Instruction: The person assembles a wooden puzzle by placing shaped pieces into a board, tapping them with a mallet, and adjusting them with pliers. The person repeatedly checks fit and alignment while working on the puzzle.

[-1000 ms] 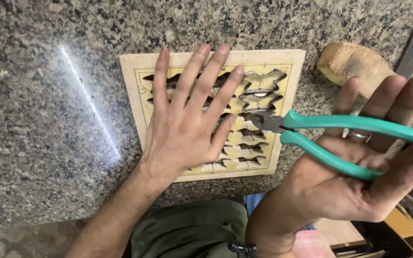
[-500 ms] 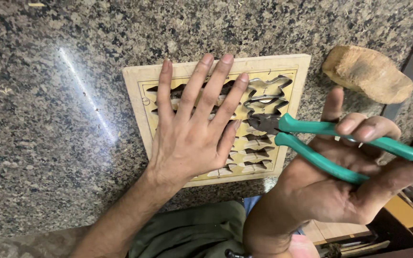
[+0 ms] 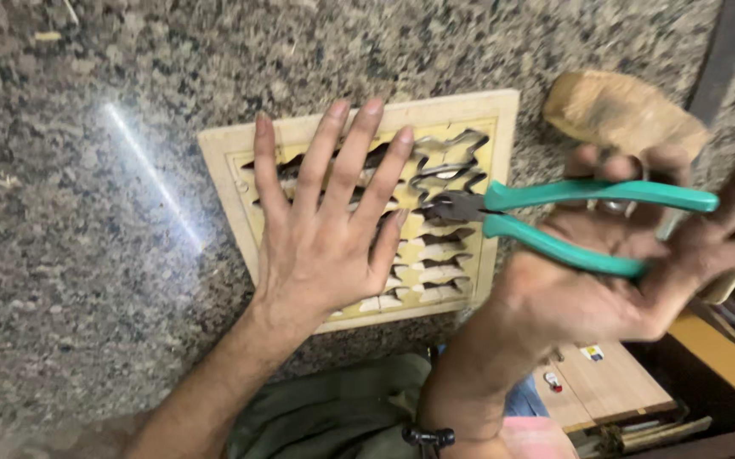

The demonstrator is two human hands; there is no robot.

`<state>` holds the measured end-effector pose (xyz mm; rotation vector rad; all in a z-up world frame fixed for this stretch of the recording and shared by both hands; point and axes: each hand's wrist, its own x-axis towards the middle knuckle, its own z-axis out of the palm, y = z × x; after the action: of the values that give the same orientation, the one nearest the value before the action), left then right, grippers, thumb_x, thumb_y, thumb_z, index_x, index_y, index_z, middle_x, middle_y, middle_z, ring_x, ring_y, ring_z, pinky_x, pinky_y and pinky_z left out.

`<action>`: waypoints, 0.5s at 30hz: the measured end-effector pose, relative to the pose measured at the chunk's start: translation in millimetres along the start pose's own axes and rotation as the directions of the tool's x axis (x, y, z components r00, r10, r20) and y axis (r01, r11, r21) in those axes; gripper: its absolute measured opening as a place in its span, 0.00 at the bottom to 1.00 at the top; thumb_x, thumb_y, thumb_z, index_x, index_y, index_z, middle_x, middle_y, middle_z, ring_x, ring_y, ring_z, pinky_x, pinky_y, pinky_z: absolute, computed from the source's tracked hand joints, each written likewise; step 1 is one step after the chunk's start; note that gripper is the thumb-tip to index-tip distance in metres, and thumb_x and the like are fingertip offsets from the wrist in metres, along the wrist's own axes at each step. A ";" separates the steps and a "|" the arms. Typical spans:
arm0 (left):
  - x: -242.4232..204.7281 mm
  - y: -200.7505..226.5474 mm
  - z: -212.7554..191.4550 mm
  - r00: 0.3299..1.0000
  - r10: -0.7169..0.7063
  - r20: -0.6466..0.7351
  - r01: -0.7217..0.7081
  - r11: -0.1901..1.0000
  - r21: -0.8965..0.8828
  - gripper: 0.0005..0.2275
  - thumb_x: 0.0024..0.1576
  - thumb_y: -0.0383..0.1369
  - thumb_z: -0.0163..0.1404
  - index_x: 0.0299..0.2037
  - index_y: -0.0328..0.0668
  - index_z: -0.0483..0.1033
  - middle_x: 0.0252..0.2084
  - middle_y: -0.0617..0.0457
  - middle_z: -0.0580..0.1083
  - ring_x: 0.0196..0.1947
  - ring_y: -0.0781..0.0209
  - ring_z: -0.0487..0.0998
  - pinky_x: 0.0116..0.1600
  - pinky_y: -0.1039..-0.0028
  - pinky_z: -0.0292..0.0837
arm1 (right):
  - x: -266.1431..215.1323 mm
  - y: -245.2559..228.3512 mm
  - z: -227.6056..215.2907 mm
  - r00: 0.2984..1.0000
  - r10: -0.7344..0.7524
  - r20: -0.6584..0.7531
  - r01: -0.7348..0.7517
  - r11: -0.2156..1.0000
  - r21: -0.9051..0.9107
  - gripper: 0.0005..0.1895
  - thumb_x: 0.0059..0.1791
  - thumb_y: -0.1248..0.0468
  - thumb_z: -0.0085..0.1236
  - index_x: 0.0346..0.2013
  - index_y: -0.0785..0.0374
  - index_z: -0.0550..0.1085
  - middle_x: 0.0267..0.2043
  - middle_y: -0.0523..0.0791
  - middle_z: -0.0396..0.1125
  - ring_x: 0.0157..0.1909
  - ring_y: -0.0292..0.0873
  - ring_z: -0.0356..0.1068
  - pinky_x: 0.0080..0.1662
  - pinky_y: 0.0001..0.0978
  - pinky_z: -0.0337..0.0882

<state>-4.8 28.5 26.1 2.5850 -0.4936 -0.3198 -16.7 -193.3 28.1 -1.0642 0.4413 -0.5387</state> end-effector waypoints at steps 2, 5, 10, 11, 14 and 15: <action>0.0 -0.2 0.8 1.000 -0.010 -0.004 0.010 1.000 -0.010 0.29 0.66 0.43 0.54 0.77 0.48 0.61 0.79 0.46 0.52 0.79 0.47 0.50 0.77 0.28 0.33 | 11.2 -7.5 -1.4 1.000 0.016 0.001 -0.016 1.000 0.021 0.24 0.63 0.47 0.41 0.65 0.60 0.68 0.46 0.54 0.71 0.40 0.46 0.73 0.47 0.41 0.76; -8.4 -1.8 5.1 1.000 0.012 -0.007 -0.011 1.000 0.028 0.29 0.68 0.43 0.55 0.78 0.47 0.61 0.79 0.45 0.52 0.80 0.46 0.50 0.78 0.28 0.32 | 15.2 -20.8 -14.5 0.994 0.022 0.107 -0.010 0.994 -0.112 0.24 0.63 0.47 0.40 0.65 0.60 0.68 0.46 0.54 0.71 0.41 0.46 0.73 0.48 0.42 0.76; -7.5 -3.9 12.2 0.999 0.035 -0.036 -0.033 0.998 0.059 0.29 0.70 0.45 0.55 0.78 0.46 0.61 0.79 0.43 0.53 0.80 0.45 0.50 0.77 0.28 0.32 | 12.1 -17.7 -40.0 0.980 -0.017 0.199 0.055 0.980 -0.190 0.24 0.64 0.47 0.39 0.66 0.60 0.68 0.47 0.53 0.71 0.43 0.45 0.73 0.50 0.44 0.76; -8.1 -4.6 12.6 0.999 0.038 -0.039 -0.036 0.997 0.067 0.29 0.70 0.45 0.55 0.78 0.46 0.61 0.79 0.43 0.52 0.80 0.45 0.50 0.77 0.27 0.32 | 9.8 -16.5 -43.6 0.977 -0.021 0.213 0.064 0.978 -0.198 0.24 0.64 0.47 0.38 0.66 0.60 0.68 0.47 0.53 0.71 0.43 0.45 0.73 0.51 0.45 0.77; -10.3 -6.3 13.6 0.999 0.033 -0.025 -0.031 0.997 0.070 0.30 0.70 0.46 0.55 0.79 0.46 0.60 0.79 0.42 0.52 0.80 0.44 0.50 0.78 0.27 0.31 | 3.6 -14.7 -51.9 0.971 -0.025 0.238 0.077 0.975 -0.210 0.25 0.65 0.47 0.38 0.66 0.60 0.68 0.48 0.53 0.71 0.44 0.45 0.74 0.52 0.46 0.77; -10.0 -6.9 15.3 0.999 0.039 -0.028 -0.037 0.997 0.071 0.30 0.69 0.47 0.55 0.78 0.45 0.61 0.79 0.42 0.52 0.79 0.44 0.50 0.76 0.27 0.31 | 2.7 -16.5 -55.1 0.969 -0.027 0.244 0.082 0.973 -0.218 0.25 0.65 0.47 0.38 0.66 0.60 0.68 0.48 0.53 0.71 0.45 0.45 0.74 0.52 0.47 0.77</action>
<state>-16.7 31.7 10.9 2.6407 -0.5515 -0.2562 -50.0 -239.6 19.6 -1.3472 0.2639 -0.4079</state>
